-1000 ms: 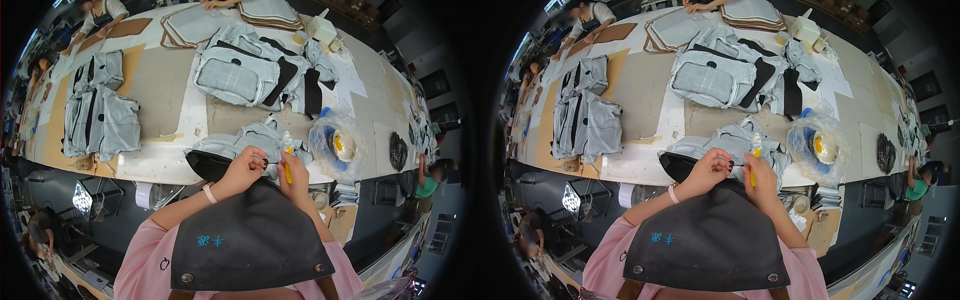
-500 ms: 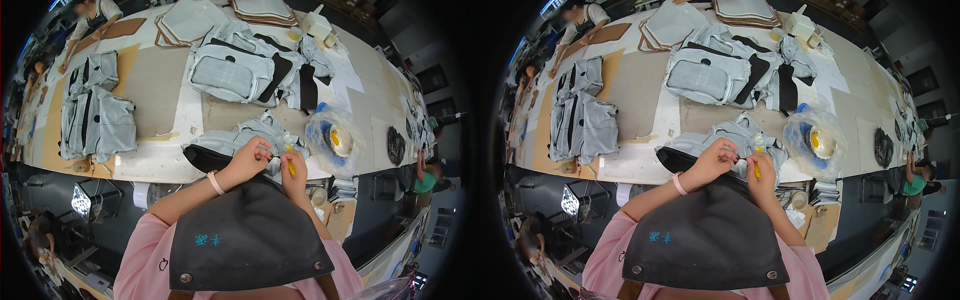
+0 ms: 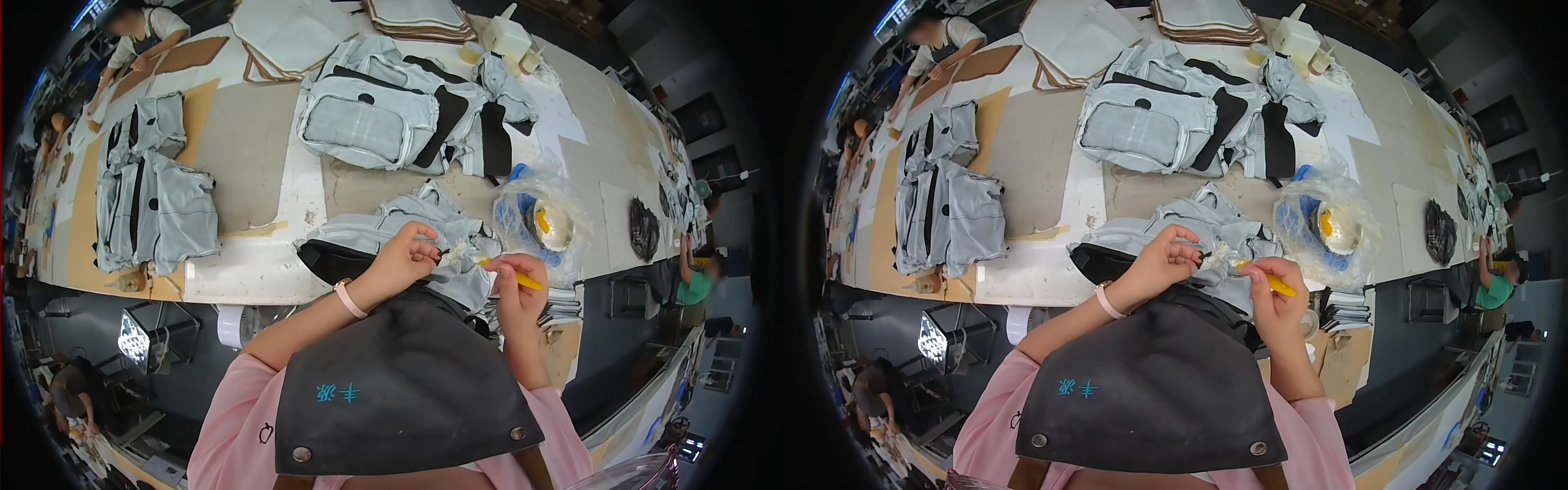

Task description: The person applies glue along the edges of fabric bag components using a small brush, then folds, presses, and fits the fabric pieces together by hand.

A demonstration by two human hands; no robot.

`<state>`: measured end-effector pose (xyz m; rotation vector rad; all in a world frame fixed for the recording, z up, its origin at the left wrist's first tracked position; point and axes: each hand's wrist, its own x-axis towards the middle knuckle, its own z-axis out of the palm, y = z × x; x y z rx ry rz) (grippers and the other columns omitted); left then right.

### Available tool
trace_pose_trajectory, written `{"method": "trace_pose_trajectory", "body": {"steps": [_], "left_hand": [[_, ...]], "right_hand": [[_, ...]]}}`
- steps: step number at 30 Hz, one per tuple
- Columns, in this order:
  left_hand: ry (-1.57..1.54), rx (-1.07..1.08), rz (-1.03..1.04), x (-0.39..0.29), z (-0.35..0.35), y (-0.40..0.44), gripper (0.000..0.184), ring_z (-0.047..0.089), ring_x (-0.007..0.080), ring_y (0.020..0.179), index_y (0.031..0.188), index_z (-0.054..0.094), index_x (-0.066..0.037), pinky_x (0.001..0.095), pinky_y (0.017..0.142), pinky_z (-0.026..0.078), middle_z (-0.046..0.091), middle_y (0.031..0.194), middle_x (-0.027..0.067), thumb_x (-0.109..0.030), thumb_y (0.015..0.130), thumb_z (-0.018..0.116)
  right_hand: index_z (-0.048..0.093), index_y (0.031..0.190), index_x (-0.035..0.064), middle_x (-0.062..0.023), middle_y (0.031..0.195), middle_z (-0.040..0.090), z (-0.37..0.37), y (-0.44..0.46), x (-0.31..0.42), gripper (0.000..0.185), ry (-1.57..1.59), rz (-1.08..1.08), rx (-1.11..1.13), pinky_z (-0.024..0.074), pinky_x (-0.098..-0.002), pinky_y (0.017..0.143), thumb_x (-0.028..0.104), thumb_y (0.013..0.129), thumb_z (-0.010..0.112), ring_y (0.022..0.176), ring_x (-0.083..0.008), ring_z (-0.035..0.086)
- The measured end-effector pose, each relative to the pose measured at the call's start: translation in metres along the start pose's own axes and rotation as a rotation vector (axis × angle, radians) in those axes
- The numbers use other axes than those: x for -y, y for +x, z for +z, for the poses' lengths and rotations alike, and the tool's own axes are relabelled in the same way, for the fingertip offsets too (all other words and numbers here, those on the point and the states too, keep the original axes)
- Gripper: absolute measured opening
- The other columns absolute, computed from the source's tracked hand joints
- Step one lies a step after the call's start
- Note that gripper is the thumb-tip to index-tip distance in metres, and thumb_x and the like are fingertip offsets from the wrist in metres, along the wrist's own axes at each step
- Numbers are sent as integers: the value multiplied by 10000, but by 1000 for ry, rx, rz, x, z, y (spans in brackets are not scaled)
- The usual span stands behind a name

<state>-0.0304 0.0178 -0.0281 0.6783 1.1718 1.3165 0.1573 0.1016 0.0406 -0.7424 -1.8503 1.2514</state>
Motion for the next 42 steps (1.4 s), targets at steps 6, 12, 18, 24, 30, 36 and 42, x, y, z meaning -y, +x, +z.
{"method": "trace_pose_trajectory", "body": {"steps": [6, 12, 18, 24, 30, 36, 42], "left_hand": [[-82, -15, -2, 1, -2, -2, 409, 566, 99, 862, 1145, 422, -51, 216, 767, 451, 588, 955, 77, 63, 783, 576], [-86, -18, -34, 1, -2, -1, 428, 568, 106, 873, 1153, 418, -55, 221, 783, 455, 589, 967, 82, 66, 780, 588], [-121, 8, -32, -1, -2, -4, 439, 572, 115, 882, 1157, 413, -58, 227, 787, 460, 585, 967, 87, 72, 776, 588], [-170, 5, -39, -1, -3, -5, 440, 573, 120, 883, 1153, 412, -57, 227, 783, 465, 578, 982, 94, 67, 776, 603], [-136, -15, -33, 1, -4, -4, 445, 572, 121, 864, 1154, 410, -54, 231, 766, 473, 574, 972, 90, 68, 774, 607], [-185, -4, -34, 3, -5, -3, 437, 567, 113, 871, 1157, 410, -51, 225, 771, 465, 580, 973, 90, 62, 780, 600], [-168, -10, -27, 3, -7, -3, 426, 564, 107, 870, 1161, 410, -49, 220, 762, 455, 584, 969, 82, 70, 787, 575]], "right_hand": [[522, 954, 9, -118, 883, 643, 2, -4, 12, 94, 121, -137, 41, 472, -259, 660, 25, 872, 564, 722, -156, 608], [542, 947, 21, -133, 832, 657, 4, 3, 4, 153, -113, -214, 139, 496, -300, 653, -7, 810, 604, 716, -241, 645], [538, 949, 31, -127, 828, 657, 12, 12, 9, 205, -309, -469, 310, 507, -332, 658, -26, 768, 619, 727, -262, 650], [539, 945, 29, -129, 820, 657, 6, 10, 21, 208, -202, -419, 402, 506, -330, 638, -10, 764, 635, 700, -276, 646], [543, 950, 27, -122, 839, 661, 6, 9, 18, 211, -149, -449, 288, 499, -325, 626, 2, 767, 645, 695, -267, 642], [550, 957, 32, -127, 865, 661, 11, 9, 14, 204, -138, -394, 313, 501, -322, 648, 3, 773, 636, 717, -253, 643], [539, 1008, 18, -162, 900, 649, 4, 6, 10, 213, -96, -332, 380, 499, -326, 707, 22, 810, 615, 810, -255, 642]]}}
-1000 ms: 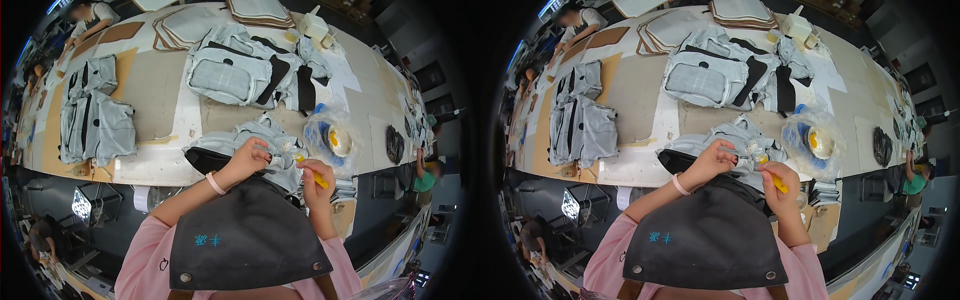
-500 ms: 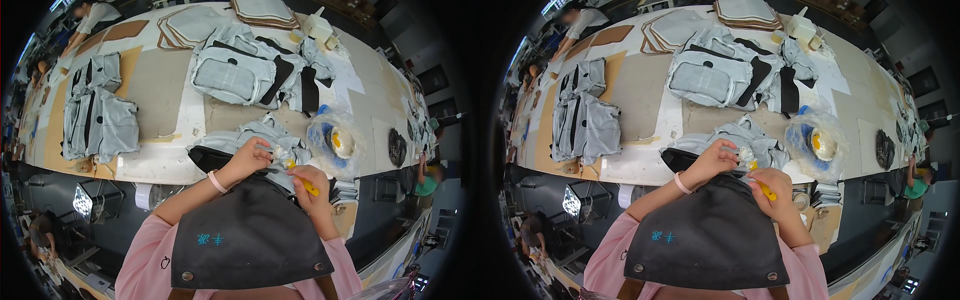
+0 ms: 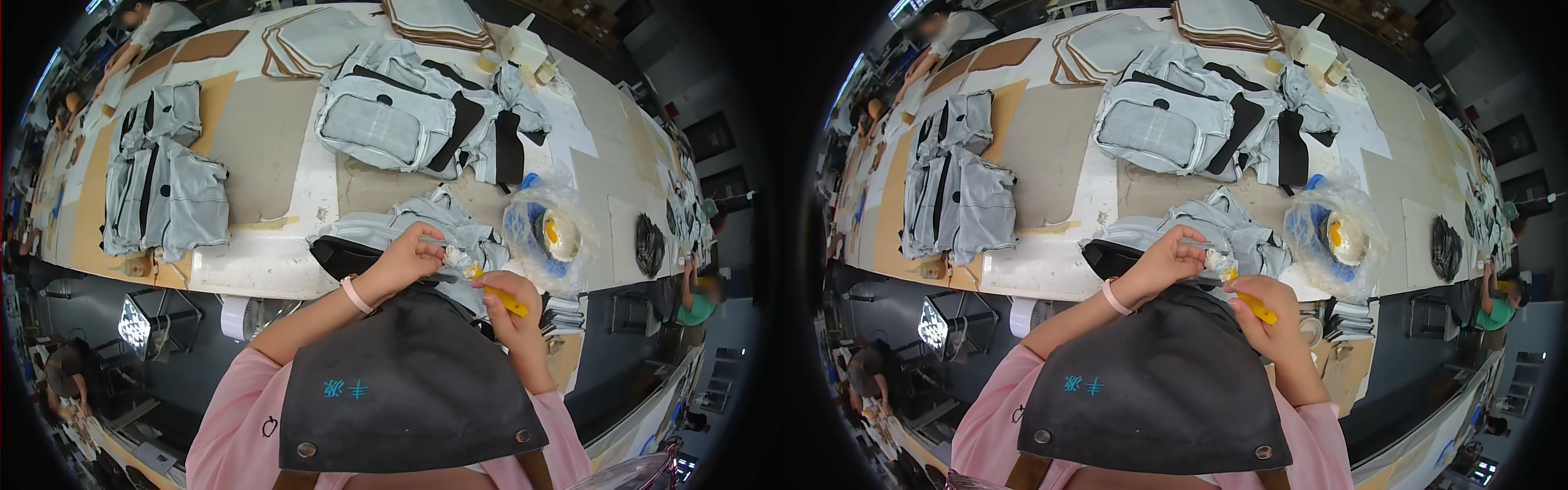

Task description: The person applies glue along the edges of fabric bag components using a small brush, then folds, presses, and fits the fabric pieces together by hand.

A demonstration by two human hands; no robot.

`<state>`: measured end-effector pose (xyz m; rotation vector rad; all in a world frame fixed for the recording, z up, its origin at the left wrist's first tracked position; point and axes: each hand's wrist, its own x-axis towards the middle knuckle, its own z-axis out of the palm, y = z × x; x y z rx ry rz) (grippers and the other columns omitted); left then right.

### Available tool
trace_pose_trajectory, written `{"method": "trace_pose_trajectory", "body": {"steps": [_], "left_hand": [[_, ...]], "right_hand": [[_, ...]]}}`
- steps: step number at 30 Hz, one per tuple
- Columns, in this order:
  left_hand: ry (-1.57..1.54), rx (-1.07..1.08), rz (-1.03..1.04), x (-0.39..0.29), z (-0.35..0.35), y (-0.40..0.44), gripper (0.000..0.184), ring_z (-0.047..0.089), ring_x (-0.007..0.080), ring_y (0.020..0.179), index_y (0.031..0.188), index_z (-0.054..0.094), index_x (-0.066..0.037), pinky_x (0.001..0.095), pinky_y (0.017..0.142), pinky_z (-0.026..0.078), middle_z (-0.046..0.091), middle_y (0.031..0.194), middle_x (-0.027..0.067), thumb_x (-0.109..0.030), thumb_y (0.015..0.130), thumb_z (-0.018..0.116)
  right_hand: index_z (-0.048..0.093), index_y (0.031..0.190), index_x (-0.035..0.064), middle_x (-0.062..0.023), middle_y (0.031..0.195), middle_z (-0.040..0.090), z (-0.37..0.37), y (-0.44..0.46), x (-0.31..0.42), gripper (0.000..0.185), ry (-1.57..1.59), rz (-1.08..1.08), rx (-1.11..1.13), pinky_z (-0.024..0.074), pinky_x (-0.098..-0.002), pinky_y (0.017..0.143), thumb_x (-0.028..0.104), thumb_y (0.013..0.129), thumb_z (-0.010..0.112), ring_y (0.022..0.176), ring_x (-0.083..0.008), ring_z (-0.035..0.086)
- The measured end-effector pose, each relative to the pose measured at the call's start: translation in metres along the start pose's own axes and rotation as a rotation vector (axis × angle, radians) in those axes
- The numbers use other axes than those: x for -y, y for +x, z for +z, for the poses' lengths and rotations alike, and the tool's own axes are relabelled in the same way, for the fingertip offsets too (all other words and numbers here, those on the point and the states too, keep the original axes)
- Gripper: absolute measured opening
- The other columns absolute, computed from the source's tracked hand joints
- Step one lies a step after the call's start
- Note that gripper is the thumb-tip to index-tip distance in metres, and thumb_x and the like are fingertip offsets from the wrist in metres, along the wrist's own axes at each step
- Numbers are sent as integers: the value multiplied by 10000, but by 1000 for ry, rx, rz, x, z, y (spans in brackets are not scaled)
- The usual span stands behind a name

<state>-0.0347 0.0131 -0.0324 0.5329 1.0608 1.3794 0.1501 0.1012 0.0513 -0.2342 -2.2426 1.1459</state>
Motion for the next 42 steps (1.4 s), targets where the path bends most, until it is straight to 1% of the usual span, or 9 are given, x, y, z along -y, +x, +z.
{"method": "trace_pose_trajectory", "body": {"steps": [7, 10, 11, 15, 21, 27, 36, 39, 42], "left_hand": [[87, -16, 29, 0, -1, 0, 394, 558, 100, 850, 1151, 426, -52, 211, 743, 445, 586, 956, 72, 53, 798, 565], [246, -52, 104, -1, 0, -1, 385, 556, 93, 803, 1143, 434, -53, 211, 720, 445, 584, 940, 68, 36, 796, 576], [348, -77, 158, -2, 1, -4, 378, 555, 90, 780, 1135, 442, -50, 212, 703, 446, 581, 930, 67, 29, 794, 584], [862, -268, 309, -26, 17, -27, 330, 543, 92, 689, 1077, 482, -30, 224, 619, 444, 565, 888, 70, -3, 780, 622], [744, -177, 345, -11, 26, -29, 297, 519, 119, 603, 1009, 508, -23, 240, 568, 441, 540, 869, 65, -42, 755, 661], [917, -205, 393, -12, 24, -16, 288, 563, 138, 635, 996, 510, -33, 265, 574, 465, 545, 890, 75, -50, 754, 666], [1131, -191, 675, -16, 28, -28, 335, 617, 213, 714, 1062, 531, -29, 312, 626, 494, 586, 954, 100, -37, 753, 660], [1073, -187, 618, -13, 26, -29, 379, 615, 214, 761, 1090, 535, -43, 315, 665, 493, 602, 972, 94, -20, 732, 657], [1317, -26, 819, -12, 31, -28, 420, 581, 206, 909, 1163, 532, -72, 311, 752, 466, 592, 1069, 80, -62, 753, 621]], "right_hand": [[503, 1014, -3, -206, 978, 608, -3, -6, -3, 139, 336, 98, -269, 482, -276, 680, 57, 894, 536, 738, -168, 575], [510, 1017, -8, -191, 985, 603, -7, -5, -6, 138, 213, 124, -374, 481, -272, 676, 46, 892, 535, 749, -169, 572], [550, 983, -11, -161, 980, 602, -5, -4, -4, 115, 145, 240, -425, 471, -272, 710, 35, 878, 549, 797, -180, 575], [596, 911, -9, -123, 951, 602, 5, -5, -18, 88, -29, 382, -364, 442, -287, 799, -4, 824, 593, 885, -215, 575], [586, 934, -4, -134, 936, 596, 17, -3, -18, 117, -163, 302, -284, 444, -301, 801, -3, 818, 600, 878, -247, 581], [574, 959, -3, -142, 932, 579, 25, -3, -32, 167, -186, 382, -237, 446, -308, 781, 8, 797, 612, 872, -273, 574], [550, 1018, 11, -152, 964, 545, 37, -13, -47, 278, -138, 490, -149, 452, -337, 761, 26, 756, 641, 867, -310, 559], [548, 1016, 14, -154, 970, 540, 36, -16, -49, 285, -185, 482, -116, 452, -338, 763, 26, 748, 644, 875, -316, 557], [556, 994, 22, -146, 948, 547, 34, -16, -51, 255, -237, 411, -125, 453, -334, 745, 26, 752, 639, 855, -313, 561]]}}
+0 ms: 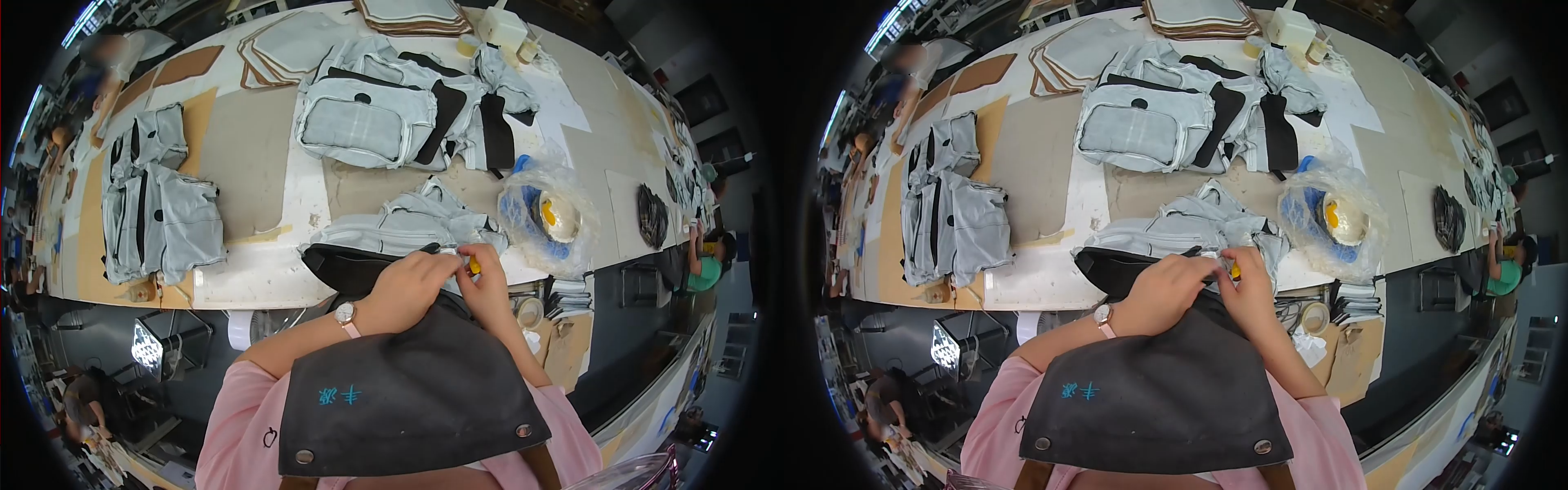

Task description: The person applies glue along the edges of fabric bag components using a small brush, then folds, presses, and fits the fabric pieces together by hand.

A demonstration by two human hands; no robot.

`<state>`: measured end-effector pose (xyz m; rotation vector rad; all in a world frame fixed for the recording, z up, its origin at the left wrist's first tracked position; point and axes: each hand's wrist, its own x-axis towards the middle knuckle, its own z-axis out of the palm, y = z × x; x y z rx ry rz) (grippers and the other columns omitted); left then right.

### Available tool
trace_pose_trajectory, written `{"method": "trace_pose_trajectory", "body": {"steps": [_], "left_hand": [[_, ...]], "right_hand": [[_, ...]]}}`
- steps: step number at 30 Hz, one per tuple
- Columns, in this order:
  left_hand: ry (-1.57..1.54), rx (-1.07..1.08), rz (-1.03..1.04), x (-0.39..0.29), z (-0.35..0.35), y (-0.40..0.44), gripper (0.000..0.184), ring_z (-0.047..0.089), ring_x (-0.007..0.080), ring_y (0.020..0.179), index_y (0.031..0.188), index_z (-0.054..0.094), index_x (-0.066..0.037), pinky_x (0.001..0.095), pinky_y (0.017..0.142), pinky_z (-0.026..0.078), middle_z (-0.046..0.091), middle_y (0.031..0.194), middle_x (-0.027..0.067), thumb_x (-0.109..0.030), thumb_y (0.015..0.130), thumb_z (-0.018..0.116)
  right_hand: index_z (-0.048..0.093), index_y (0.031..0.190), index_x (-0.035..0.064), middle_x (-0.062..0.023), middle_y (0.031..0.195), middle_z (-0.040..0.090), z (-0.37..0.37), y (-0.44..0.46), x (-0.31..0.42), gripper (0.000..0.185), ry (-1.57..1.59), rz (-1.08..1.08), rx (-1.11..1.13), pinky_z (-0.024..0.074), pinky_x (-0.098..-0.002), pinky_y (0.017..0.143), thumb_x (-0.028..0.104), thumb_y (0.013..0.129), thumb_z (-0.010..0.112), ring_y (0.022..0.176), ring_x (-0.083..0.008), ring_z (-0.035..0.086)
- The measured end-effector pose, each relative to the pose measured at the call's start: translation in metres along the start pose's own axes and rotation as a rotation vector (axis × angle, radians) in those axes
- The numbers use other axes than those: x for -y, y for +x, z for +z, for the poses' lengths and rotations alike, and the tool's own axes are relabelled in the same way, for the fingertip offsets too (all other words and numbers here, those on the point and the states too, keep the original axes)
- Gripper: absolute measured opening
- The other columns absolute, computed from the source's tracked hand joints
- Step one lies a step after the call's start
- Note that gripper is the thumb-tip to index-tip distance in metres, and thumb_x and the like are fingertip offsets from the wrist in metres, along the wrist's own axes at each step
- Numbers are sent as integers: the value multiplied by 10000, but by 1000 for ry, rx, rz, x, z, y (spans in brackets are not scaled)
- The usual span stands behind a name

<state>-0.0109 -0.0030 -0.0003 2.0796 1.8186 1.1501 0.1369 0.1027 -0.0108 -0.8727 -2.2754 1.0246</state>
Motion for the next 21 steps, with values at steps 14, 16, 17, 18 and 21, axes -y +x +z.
{"method": "trace_pose_trajectory", "body": {"steps": [14, 16, 17, 18, 21], "left_hand": [[874, 444, 370, 21, 0, -5, 556, 320, 257, 1288, 1370, 380, -91, 386, 931, 321, 339, 1424, 108, -208, 836, 485], [921, 471, 419, 18, 0, -5, 517, 360, 253, 1247, 1334, 426, -80, 388, 935, 305, 442, 1323, 96, -210, 836, 480], [945, 483, 443, 17, -1, -6, 500, 381, 251, 1227, 1316, 449, -75, 389, 938, 296, 494, 1273, 90, -211, 836, 477], [884, 452, 427, 16, 1, -8, 455, 414, 238, 1179, 1262, 489, -75, 382, 920, 310, 528, 1184, 72, -203, 825, 486], [674, 316, 375, 18, 1, -13, 327, 505, 203, 1016, 1093, 585, -78, 354, 849, 361, 591, 937, 24, -175, 788, 520]], "right_hand": [[602, 843, 14, -117, 822, 586, 13, 20, -24, 76, -71, -131, -178, 467, -337, 631, 33, 777, 635, 725, -300, 589], [603, 831, 16, -115, 815, 589, 14, 19, -25, 72, -92, -126, -197, 469, -343, 622, 40, 773, 639, 715, -305, 592], [603, 827, 17, -114, 814, 590, 14, 19, -25, 73, -104, -125, -207, 470, -346, 619, 43, 770, 641, 714, -307, 594], [603, 823, 18, -113, 813, 591, 14, 20, -25, 75, -117, -126, -217, 471, -350, 616, 47, 767, 644, 714, -308, 595], [605, 819, 18, -112, 811, 593, 13, 19, -25, 78, -104, -114, -218, 470, -349, 621, 48, 760, 647, 720, -308, 595]]}}
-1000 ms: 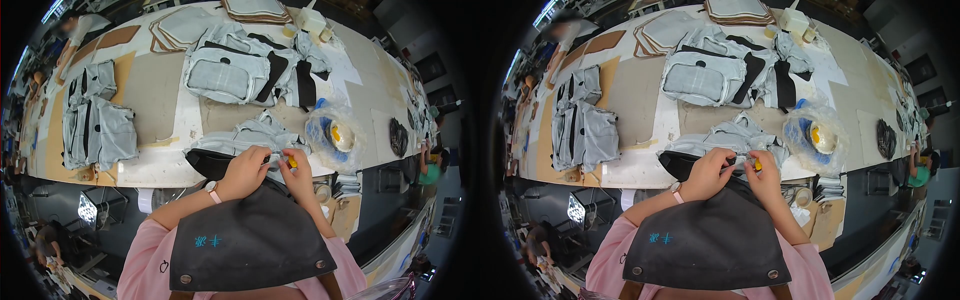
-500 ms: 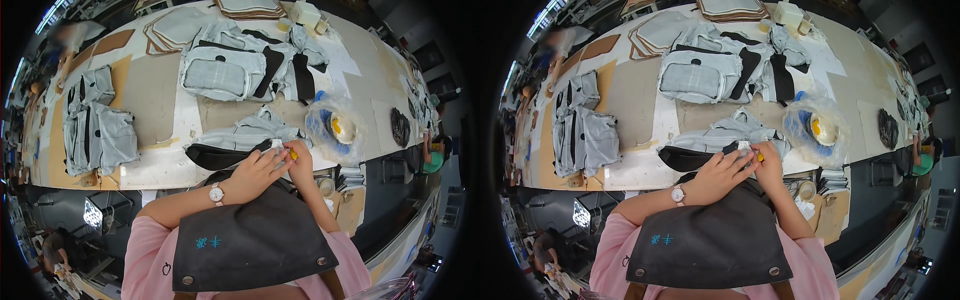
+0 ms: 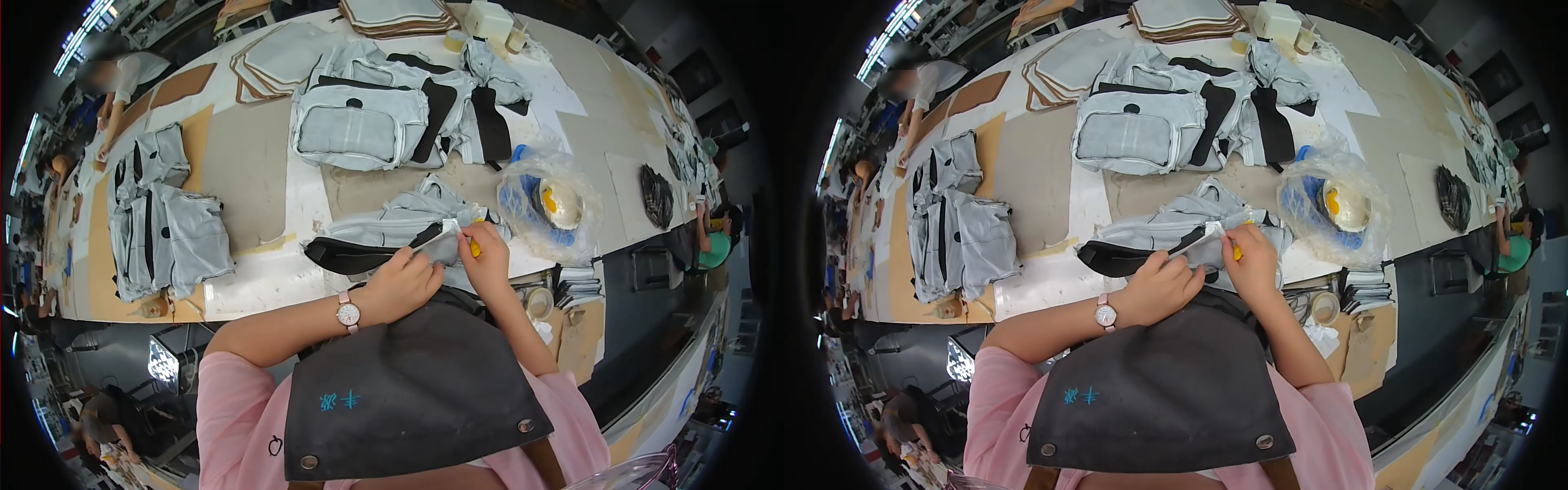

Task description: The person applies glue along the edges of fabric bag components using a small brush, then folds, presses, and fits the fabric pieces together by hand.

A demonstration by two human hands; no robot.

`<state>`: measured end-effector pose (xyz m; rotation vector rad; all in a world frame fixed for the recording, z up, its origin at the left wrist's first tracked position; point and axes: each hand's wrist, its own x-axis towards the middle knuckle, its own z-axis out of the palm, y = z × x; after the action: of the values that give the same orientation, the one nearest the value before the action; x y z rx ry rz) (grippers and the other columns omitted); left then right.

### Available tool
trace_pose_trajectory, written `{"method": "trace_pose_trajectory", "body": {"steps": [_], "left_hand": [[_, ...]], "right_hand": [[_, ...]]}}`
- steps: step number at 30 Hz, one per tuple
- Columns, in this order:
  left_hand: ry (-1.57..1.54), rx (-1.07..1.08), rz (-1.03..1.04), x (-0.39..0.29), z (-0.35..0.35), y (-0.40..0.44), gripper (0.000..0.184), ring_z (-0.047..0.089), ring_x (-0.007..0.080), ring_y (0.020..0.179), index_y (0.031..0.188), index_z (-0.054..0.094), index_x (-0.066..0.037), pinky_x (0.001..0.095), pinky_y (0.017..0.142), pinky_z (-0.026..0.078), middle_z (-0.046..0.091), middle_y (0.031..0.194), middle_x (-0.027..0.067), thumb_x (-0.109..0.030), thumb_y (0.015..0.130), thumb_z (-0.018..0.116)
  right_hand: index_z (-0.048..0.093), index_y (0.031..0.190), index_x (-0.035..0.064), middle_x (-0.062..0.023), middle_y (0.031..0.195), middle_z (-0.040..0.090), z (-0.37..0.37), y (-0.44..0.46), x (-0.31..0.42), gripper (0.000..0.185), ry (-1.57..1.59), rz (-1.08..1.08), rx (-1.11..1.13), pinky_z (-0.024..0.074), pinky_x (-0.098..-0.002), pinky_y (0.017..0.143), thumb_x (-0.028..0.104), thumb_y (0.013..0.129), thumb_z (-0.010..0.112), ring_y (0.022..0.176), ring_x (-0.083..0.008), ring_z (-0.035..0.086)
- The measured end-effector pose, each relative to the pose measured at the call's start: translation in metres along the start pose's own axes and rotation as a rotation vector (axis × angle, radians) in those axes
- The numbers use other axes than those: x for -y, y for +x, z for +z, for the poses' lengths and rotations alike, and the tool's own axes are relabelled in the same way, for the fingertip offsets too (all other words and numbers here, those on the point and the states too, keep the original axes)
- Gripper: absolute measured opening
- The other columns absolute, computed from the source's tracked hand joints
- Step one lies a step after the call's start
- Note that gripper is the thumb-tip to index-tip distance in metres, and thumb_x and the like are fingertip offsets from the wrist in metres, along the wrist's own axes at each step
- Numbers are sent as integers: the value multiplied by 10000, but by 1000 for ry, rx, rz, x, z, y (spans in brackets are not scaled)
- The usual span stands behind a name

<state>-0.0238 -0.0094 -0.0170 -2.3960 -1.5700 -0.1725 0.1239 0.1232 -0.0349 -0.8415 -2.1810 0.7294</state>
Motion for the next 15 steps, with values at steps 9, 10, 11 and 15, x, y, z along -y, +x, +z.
{"method": "trace_pose_trajectory", "body": {"steps": [9, 10, 11, 15], "left_hand": [[-625, -401, -299, 11, 2, 5, 222, 581, 209, 655, 934, 603, -60, 324, 593, 470, 595, 746, 34, -11, 721, 567], [-674, -414, -343, 12, 2, 5, 202, 571, 192, 618, 941, 601, -57, 314, 572, 462, 587, 714, 33, -7, 749, 563], [-723, -427, -388, 12, 2, 5, 182, 562, 175, 581, 947, 599, -54, 304, 551, 454, 578, 682, 32, -2, 777, 559], [-1215, -313, -884, 10, -21, 16, 86, 510, 227, 487, 915, 583, -47, 304, 489, 399, 552, 593, 87, -120, 887, 548]], "right_hand": [[613, 821, 22, -111, 818, 596, -1, -4, 0, 88, -5, -4, -1, 472, -349, 630, 65, 757, 655, 725, -303, 594], [613, 822, 21, -111, 816, 595, -1, -4, 0, 88, -7, -6, 1, 472, -350, 628, 65, 758, 654, 723, -303, 594], [614, 822, 21, -111, 814, 594, -1, -4, 1, 87, -9, -9, 3, 472, -351, 627, 65, 758, 654, 721, -304, 593], [614, 828, 20, -112, 806, 590, -5, -2, 4, 88, -41, -28, 32, 470, -355, 619, 63, 760, 650, 715, -305, 590]]}}
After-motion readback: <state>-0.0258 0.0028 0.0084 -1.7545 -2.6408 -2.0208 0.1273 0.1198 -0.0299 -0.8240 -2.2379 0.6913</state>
